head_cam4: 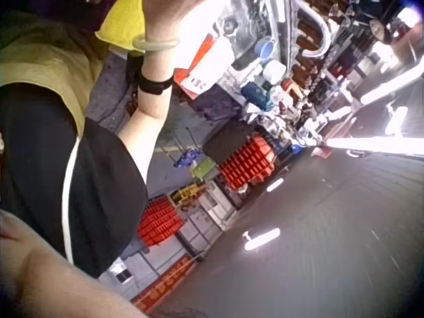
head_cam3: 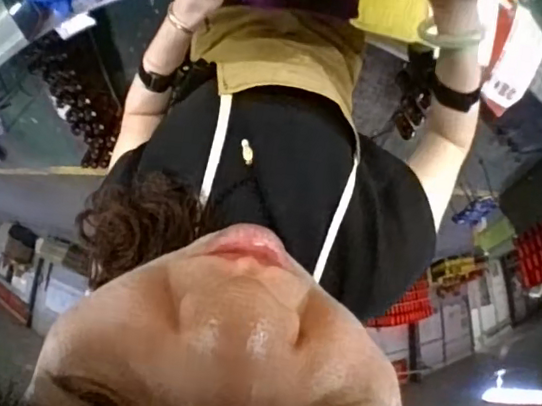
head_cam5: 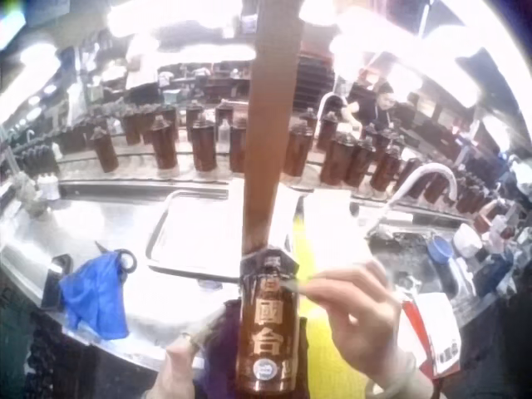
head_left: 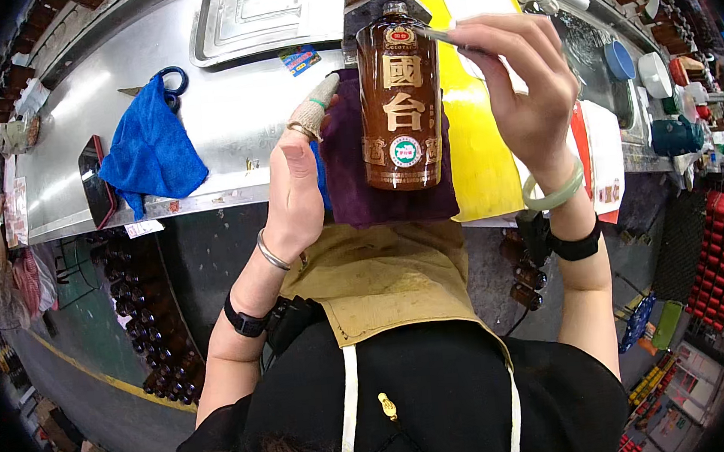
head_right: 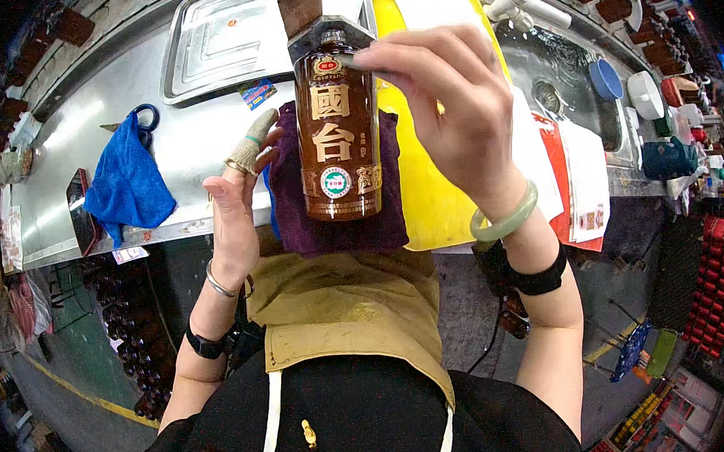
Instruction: Applying labels to brown glass bottles and cleaning them with a cloth and scraper on a production line.
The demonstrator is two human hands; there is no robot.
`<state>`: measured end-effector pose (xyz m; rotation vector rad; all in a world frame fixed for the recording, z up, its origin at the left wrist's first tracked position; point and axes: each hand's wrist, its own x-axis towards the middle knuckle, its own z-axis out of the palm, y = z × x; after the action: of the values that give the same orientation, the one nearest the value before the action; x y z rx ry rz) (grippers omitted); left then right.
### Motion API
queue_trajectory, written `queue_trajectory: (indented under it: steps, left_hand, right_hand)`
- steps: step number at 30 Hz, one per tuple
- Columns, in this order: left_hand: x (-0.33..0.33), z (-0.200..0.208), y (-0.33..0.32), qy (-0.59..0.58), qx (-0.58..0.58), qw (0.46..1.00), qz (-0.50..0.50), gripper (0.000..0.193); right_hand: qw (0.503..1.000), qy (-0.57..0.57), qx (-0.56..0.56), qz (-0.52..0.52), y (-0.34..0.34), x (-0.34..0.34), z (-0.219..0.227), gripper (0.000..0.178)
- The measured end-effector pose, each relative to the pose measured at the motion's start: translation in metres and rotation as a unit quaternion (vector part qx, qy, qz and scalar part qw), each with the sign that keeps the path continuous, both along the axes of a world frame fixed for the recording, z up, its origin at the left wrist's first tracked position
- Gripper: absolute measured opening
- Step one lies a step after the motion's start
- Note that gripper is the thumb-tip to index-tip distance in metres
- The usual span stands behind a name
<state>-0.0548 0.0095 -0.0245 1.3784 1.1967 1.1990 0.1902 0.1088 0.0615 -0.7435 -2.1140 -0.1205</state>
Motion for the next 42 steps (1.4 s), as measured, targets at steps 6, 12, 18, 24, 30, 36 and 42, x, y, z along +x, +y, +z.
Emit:
queue_trajectory:
  steps: [6,12,18,24,30,36,42]
  left_hand:
    - [0.001,-0.009,-0.017,-0.057,0.039,0.998,0.002,0.099]
    - [0.002,-0.012,-0.016,-0.049,-0.002,0.999,0.005,0.103]
    - [0.005,0.001,0.012,-0.162,-0.105,0.981,0.009,0.097]
    - [0.009,0.028,0.049,-0.168,-0.189,0.968,-0.011,0.085]
    - [0.031,0.028,0.07,-0.011,-0.175,0.983,-0.055,0.067]
    - [0.033,0.048,0.047,-0.211,-0.253,0.937,-0.118,0.06]
    - [0.061,0.096,0.011,-0.057,-0.147,0.964,-0.214,0.065]
  right_hand:
    - [0.968,-0.103,-0.102,0.203,-0.096,0.009,-0.029,0.031]
    - [0.994,0.012,-0.096,0.054,-0.12,0.012,-0.034,0.031]
    - [0.964,-0.064,-0.161,0.202,-0.141,0.019,-0.035,0.028]
    - [0.872,0.27,-0.405,-0.052,-0.15,0.042,-0.046,0.024]
    - [0.875,0.265,-0.404,-0.033,-0.126,0.055,-0.045,0.034]
    - [0.923,0.216,-0.318,0.011,-0.046,0.043,0.0,0.024]
    - [0.962,0.122,-0.235,0.071,-0.025,0.04,0.032,0.025]
